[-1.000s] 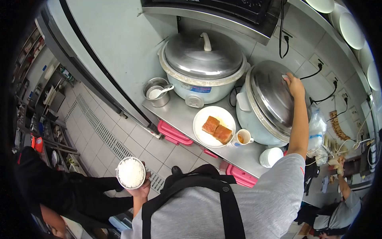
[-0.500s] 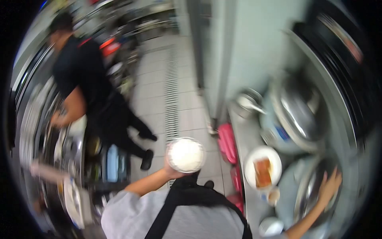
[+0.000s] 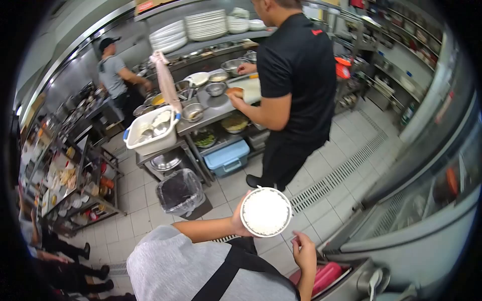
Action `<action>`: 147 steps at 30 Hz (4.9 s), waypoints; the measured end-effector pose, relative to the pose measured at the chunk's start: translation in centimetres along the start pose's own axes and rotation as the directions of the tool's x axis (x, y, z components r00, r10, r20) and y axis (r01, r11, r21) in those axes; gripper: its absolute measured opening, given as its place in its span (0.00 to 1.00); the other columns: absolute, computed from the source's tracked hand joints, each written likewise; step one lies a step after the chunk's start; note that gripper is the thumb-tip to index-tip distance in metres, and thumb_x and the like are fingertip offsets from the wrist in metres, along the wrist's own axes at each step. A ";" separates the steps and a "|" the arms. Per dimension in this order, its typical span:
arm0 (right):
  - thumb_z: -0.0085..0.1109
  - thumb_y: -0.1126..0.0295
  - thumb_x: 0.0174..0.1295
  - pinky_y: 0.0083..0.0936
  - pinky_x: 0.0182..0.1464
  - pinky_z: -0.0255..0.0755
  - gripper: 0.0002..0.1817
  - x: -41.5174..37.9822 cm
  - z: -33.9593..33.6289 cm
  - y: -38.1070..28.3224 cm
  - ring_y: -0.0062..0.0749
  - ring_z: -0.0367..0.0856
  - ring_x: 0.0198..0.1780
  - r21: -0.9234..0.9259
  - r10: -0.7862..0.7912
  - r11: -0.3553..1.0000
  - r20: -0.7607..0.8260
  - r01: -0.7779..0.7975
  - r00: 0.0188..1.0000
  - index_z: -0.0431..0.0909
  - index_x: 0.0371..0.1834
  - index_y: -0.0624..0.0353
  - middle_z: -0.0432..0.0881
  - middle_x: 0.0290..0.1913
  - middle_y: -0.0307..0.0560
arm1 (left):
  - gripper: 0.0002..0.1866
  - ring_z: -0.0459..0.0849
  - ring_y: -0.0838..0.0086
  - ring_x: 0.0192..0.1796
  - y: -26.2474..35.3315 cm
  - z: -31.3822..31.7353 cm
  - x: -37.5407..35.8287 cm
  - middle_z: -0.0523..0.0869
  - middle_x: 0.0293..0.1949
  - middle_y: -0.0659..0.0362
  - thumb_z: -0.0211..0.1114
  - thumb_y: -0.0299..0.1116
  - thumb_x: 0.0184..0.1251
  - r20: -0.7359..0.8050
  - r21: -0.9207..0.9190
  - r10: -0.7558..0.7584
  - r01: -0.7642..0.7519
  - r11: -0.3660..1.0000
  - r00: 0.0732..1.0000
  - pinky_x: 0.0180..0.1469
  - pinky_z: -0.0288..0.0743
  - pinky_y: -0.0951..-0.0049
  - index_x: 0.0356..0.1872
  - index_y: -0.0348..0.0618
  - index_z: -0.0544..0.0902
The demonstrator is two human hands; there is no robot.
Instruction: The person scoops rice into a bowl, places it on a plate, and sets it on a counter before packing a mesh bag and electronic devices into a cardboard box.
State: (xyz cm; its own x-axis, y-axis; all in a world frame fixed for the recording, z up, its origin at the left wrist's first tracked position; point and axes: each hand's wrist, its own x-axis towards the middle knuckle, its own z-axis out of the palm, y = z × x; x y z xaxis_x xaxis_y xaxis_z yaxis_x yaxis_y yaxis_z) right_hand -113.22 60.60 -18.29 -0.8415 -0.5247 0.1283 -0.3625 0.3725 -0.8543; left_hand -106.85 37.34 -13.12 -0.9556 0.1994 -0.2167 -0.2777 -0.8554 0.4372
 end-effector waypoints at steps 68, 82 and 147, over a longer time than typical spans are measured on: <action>0.60 0.73 0.58 0.22 0.40 0.70 0.10 73.1 33.7 -50.7 0.24 0.74 0.40 0.260 -0.535 0.361 -0.729 0.896 0.427 0.75 0.43 0.59 0.77 0.38 0.40 | 0.40 0.69 0.61 0.39 33.9 -22.4 -22.4 0.62 0.66 0.50 0.50 0.66 0.61 -0.307 0.041 0.951 -0.998 0.037 0.023 0.24 0.69 0.76 0.68 0.52 0.60; 0.66 0.63 0.47 0.41 0.51 0.67 0.21 82.5 36.5 -50.8 0.46 0.70 0.51 -0.389 -0.829 0.404 -0.538 0.828 0.152 0.75 0.45 0.56 0.75 0.44 0.50 | 0.41 0.70 0.56 0.43 35.1 -24.2 -21.5 0.61 0.68 0.50 0.48 0.68 0.60 -0.237 0.083 0.967 -0.990 0.117 0.095 0.29 0.71 0.72 0.70 0.54 0.57; 0.67 0.75 0.46 0.36 0.46 0.66 0.17 72.9 24.1 -44.3 0.51 0.73 0.42 -0.160 -0.901 0.068 -0.434 0.985 -0.009 0.72 0.38 0.64 0.75 0.36 0.55 | 0.43 0.68 0.55 0.36 40.6 -19.7 -11.2 0.66 0.64 0.54 0.49 0.73 0.55 -0.348 -0.029 0.873 -0.934 0.356 0.343 0.19 0.63 0.76 0.66 0.56 0.63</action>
State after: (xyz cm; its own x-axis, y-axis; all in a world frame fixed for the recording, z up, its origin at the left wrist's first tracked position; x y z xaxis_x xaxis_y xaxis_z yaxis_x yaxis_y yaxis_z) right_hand -148.86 -12.55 16.74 0.1602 0.0012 0.9871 -0.9173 -0.3690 0.1493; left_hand -105.52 -9.07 -10.13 -0.5359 -0.8443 0.0035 0.7969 -0.5045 0.3323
